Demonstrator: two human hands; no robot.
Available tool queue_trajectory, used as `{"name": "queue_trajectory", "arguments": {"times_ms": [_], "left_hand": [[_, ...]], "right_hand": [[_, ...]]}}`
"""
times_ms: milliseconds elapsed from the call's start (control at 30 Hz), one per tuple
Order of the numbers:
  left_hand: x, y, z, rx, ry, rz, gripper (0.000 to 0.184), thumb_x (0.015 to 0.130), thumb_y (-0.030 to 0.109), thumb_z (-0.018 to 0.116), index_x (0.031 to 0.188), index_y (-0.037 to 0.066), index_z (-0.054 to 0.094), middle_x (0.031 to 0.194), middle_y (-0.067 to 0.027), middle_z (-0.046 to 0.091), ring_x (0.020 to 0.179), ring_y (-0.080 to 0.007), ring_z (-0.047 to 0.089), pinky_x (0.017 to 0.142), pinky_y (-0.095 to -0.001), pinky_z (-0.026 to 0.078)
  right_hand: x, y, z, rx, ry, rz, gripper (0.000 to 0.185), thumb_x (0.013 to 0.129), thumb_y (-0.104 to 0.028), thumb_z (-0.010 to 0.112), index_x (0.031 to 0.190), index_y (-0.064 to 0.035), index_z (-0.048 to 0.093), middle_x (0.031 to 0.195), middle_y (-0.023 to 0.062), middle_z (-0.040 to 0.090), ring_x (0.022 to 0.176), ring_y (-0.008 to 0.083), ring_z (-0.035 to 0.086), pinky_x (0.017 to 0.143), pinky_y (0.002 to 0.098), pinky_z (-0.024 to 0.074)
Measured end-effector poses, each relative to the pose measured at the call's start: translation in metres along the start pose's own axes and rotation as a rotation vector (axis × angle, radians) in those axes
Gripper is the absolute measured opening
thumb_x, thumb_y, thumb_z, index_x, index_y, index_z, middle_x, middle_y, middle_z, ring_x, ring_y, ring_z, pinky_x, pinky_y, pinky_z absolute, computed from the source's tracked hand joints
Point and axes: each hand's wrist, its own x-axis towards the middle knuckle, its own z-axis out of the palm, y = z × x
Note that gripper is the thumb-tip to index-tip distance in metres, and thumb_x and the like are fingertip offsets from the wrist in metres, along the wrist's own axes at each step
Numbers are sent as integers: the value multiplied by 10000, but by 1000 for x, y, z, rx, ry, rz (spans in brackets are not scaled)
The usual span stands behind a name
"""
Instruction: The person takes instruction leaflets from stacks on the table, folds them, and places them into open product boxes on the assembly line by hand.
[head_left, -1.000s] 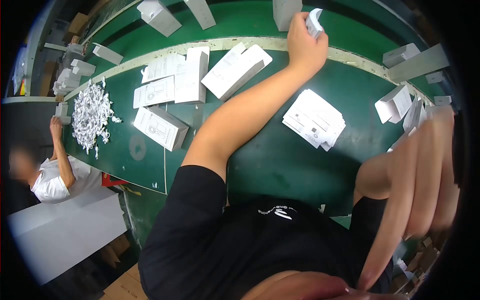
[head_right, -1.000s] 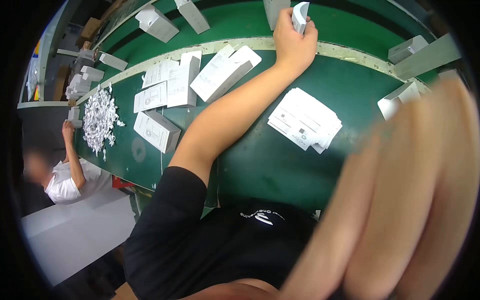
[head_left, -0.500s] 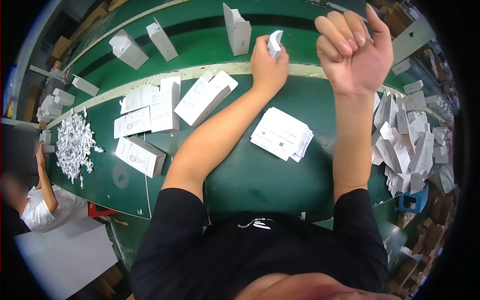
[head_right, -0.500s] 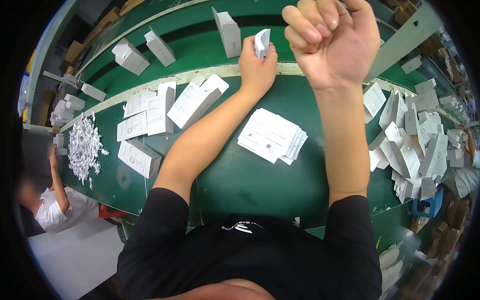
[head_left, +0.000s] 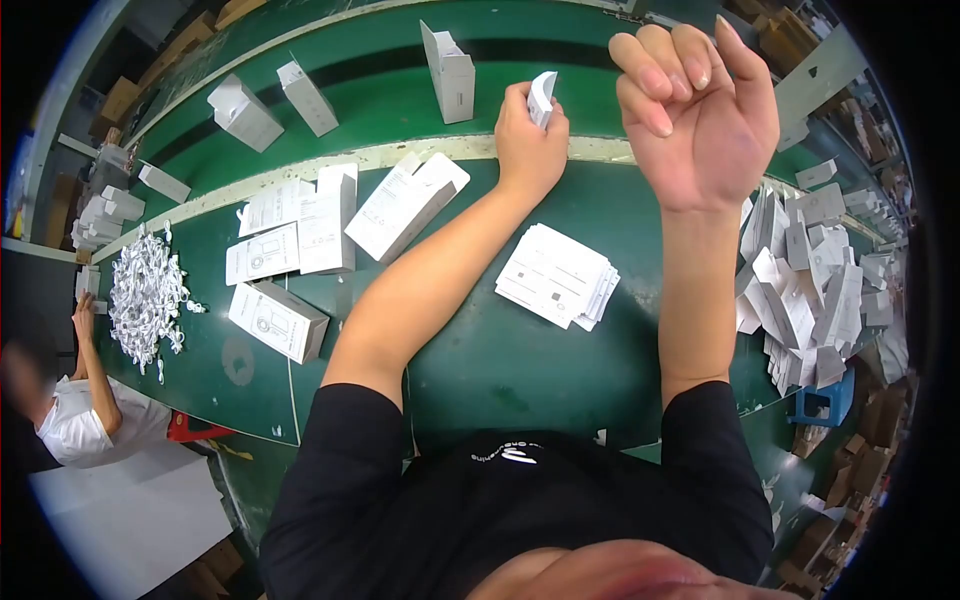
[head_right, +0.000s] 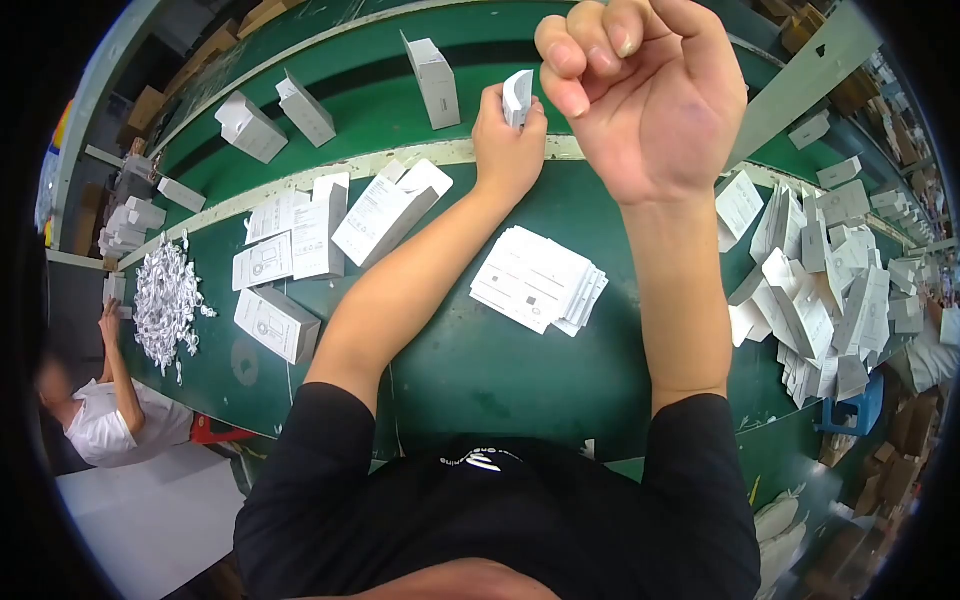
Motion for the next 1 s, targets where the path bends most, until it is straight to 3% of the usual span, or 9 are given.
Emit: {"name": "queue_trajectory", "arguments": {"times_ms": [133,200,233,300,333,467,1000], "left_hand": [[0,0,0,5,3,22,291,921,112,660,1162,-3,544,1071,-208,644,984,-393,643,864,-462,508],[0,0,0,2,7,31,289,923,114,659,1161,-3,545,1068,-209,645,982,-395,643,863,-463,508],[0,1,-1,2,5,17,287,925,116,658,1162,-2,546,1068,-211,646,982,-396,643,864,-464,508],[-1,2,-2,4,10,6,285,927,118,657,1162,0,547,1068,-212,647,982,-398,644,864,-465,508],[0,2,-1,-4,8,0,284,929,122,657,1163,3,547,1070,-212,647,985,-399,644,863,-466,508],[0,0,0,-23,8,-12,287,931,125,653,1170,9,547,1081,-213,649,1004,-403,646,872,-466,508],[0,0,-1,5,19,40,309,916,117,656,1173,-11,540,1075,-233,644,998,-416,641,877,-472,506]], "right_hand": [[-1,-1,2,-18,6,-6,405,1055,-273,439,720,-48,474,733,53,399,792,195,400,574,284,373],[1,-3,-2,10,-109,25,292,1034,-207,495,818,-14,526,823,79,488,918,226,502,688,285,480],[0,-1,2,11,-112,27,292,1034,-207,495,818,-14,526,823,79,488,918,226,502,688,285,480],[-2,4,15,-177,142,-91,140,992,-103,560,1017,34,577,982,121,570,1155,297,557,899,297,526],[-1,-1,-2,-169,0,-48,309,933,8,614,1233,59,561,1176,176,602,1348,359,509,1081,319,478],[-9,1,4,-381,137,-74,475,877,86,653,1336,53,537,1316,214,585,1359,343,527,1116,320,464],[-14,5,14,-439,145,-50,494,860,76,674,1333,26,546,1286,176,582,1284,276,568,1104,311,435]]}}
